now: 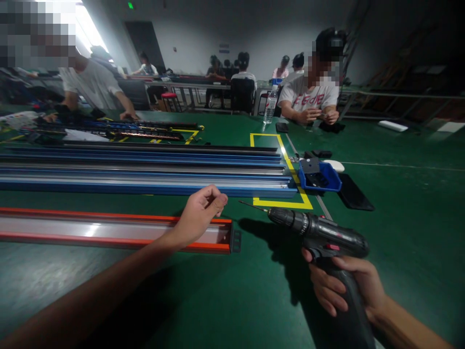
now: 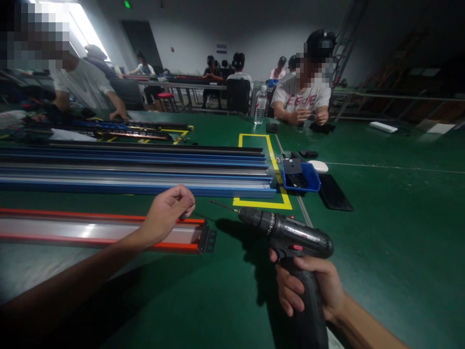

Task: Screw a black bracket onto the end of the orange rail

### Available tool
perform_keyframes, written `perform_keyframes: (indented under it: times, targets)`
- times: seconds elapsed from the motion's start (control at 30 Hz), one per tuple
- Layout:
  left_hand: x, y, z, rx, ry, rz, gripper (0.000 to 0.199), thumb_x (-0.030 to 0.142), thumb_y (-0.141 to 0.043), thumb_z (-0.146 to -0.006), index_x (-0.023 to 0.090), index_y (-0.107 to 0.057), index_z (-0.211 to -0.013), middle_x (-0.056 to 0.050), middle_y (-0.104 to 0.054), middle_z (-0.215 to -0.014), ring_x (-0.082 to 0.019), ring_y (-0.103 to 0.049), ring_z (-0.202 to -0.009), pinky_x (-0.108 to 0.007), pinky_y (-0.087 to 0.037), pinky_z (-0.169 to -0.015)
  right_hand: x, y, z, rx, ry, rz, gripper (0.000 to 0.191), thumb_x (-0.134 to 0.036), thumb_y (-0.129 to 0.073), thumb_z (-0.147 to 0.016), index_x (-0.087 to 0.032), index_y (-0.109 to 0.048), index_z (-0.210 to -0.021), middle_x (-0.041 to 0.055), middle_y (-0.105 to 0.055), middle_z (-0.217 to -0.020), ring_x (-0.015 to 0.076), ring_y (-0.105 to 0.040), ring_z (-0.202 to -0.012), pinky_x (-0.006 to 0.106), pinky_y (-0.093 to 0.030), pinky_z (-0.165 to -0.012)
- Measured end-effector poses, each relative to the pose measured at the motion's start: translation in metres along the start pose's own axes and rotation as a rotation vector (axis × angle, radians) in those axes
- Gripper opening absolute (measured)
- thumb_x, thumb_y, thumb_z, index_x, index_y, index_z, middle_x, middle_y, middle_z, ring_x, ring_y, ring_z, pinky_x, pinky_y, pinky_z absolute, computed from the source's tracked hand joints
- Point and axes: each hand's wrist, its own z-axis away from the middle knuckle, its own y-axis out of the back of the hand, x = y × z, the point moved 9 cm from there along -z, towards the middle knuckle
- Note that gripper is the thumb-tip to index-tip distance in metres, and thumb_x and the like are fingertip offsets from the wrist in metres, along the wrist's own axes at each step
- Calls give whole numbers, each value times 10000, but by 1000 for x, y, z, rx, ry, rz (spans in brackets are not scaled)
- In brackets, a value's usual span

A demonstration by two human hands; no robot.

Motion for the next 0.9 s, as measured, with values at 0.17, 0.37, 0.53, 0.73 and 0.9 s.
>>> perform_keyframes:
  times: [0.17, 0.37, 0.53, 0.73, 0.9]
  targets:
    - [-13, -5, 1, 33, 193, 230, 282, 392, -724, -881, 141, -602, -838, 23, -601, -755, -6, -414, -471, -179, -282, -465, 4, 0, 1, 30, -53, -36, 341, -423, -648, -831, -152, -690, -1033, -64, -403, -504, 86, -368, -357, 270, -511, -472]
    - [-16, -10, 2, 32, 201, 219, 224, 332, -756, -862, 135, -672, -928, -13, -672, -829, 2, -468, -477, -151, -306, -441, 6, 6, 1, 61, -63, -44, 380, -453, -718, -784, -149, -717, -1012, -65, -413, -473, 92, -378, -328, 278, -521, -431]
    - [-16, -9, 4, 44, 217, 214, 199, 296, -775, -838, 131, -695, -914, -27, -696, -827, -14, -509, -467, -149, -336, -413, 7, 11, 2, 86, -73, -40, 367, -446, -726, -778, -160, -721, -1007, -61, -425, -475, 95, -397, -330, 277, -518, -429]
    - [-15, -9, 4, 71, 230, 186, 209, 293, -793, -815, 124, -711, -906, -42, -711, -843, -17, -523, -465, -144, -367, -407, 8, 10, 2, 94, -84, -30, 370, -455, -729, -771, -165, -706, -999, -68, -411, -463, 95, -375, -320, 273, -506, -420]
    - [-17, -9, 6, 57, 253, 149, 221, 313, -794, -815, 128, -723, -912, -43, -712, -817, -36, -569, -493, -143, -399, -422, 8, 7, 1, 50, -78, -44, 360, -444, -684, -798, -160, -679, -1019, -73, -399, -475, 89, -354, -326, 263, -508, -434]
